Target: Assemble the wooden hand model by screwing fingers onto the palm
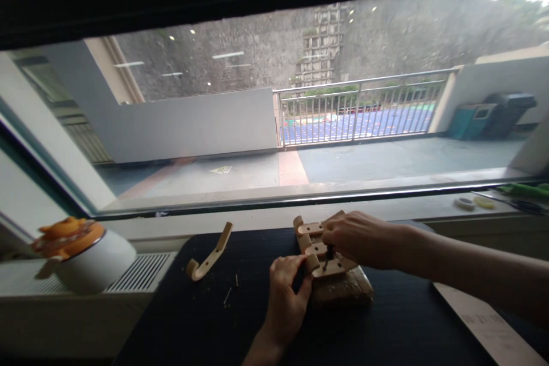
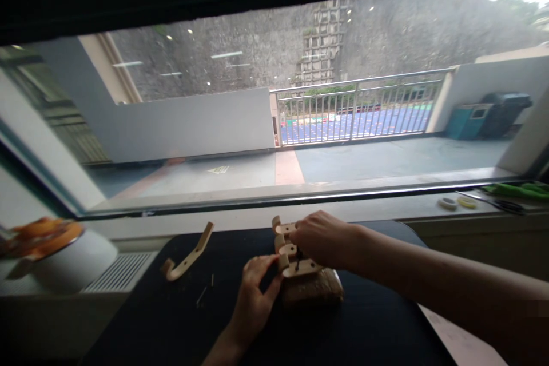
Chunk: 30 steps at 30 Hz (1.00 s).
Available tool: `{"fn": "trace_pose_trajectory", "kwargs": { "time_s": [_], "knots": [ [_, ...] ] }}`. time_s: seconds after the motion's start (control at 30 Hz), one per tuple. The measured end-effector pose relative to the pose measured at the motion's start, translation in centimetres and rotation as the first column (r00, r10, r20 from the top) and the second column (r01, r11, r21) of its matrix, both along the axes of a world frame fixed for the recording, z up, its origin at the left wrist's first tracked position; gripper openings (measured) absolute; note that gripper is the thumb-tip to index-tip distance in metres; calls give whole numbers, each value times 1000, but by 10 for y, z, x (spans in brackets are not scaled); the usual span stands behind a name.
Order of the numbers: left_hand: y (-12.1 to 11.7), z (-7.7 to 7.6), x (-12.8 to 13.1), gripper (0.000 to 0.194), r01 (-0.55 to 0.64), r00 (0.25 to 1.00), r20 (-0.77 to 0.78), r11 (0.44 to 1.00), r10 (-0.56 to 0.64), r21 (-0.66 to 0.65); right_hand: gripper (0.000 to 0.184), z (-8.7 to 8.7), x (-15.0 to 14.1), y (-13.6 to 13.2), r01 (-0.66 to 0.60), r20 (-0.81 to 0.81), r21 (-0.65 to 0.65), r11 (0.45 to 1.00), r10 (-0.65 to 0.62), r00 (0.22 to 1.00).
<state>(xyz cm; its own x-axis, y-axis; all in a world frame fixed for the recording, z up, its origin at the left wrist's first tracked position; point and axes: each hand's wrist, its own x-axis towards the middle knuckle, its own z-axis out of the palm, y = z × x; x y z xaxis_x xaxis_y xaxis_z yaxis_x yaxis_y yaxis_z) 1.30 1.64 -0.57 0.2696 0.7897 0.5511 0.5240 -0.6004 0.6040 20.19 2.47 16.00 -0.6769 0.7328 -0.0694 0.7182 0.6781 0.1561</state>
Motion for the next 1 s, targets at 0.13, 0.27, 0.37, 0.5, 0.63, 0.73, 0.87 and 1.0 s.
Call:
{"fn": "trace_pose_trajectory", "kwargs": {
  "time_s": [0.13, 0.27, 0.37, 0.5, 0.63, 0.73, 0.87, 1.0],
  "knots": [
    [-3, -3, 2, 25, -51, 998, -38, 999, 51, 7, 13, -4, -3, 4, -25, 36, 20, 999, 24, 999],
    [-5, -12, 5, 31, -81, 995, -58, 993, 86, 83, 11, -4, -12, 4, -14, 76, 22, 1000, 12, 997],
    [-5, -18, 5, 36, -78, 994, -64, 981, 91, 176, 12, -3, -17, 0, 29, 81, 43, 999, -33, 996],
    [-4, -18, 3, 40, -59, 994, -79, 967, 81, 250, 14, 1, -17, -5, 12, 61, 48, 999, -15, 998],
    [-4, -16, 2, 40, -54, 993, -87, 967, 78, 248, 17, 1, -11, -5, -85, 64, 59, 995, 81, 995],
    [-4, -16, 2, 39, -71, 993, -71, 964, 92, 255, 15, -4, -8, 0, -74, 78, 54, 996, 70, 994],
    [-4, -17, 3, 38, -77, 992, -82, 970, 98, 230, 12, -9, -11, 3, -53, 95, 45, 998, 49, 994],
    [-5, -16, 3, 38, -66, 992, -95, 977, 87, 201, 13, -10, -19, 1, -9, 106, 75, 997, 1, 994]
  ]
}}
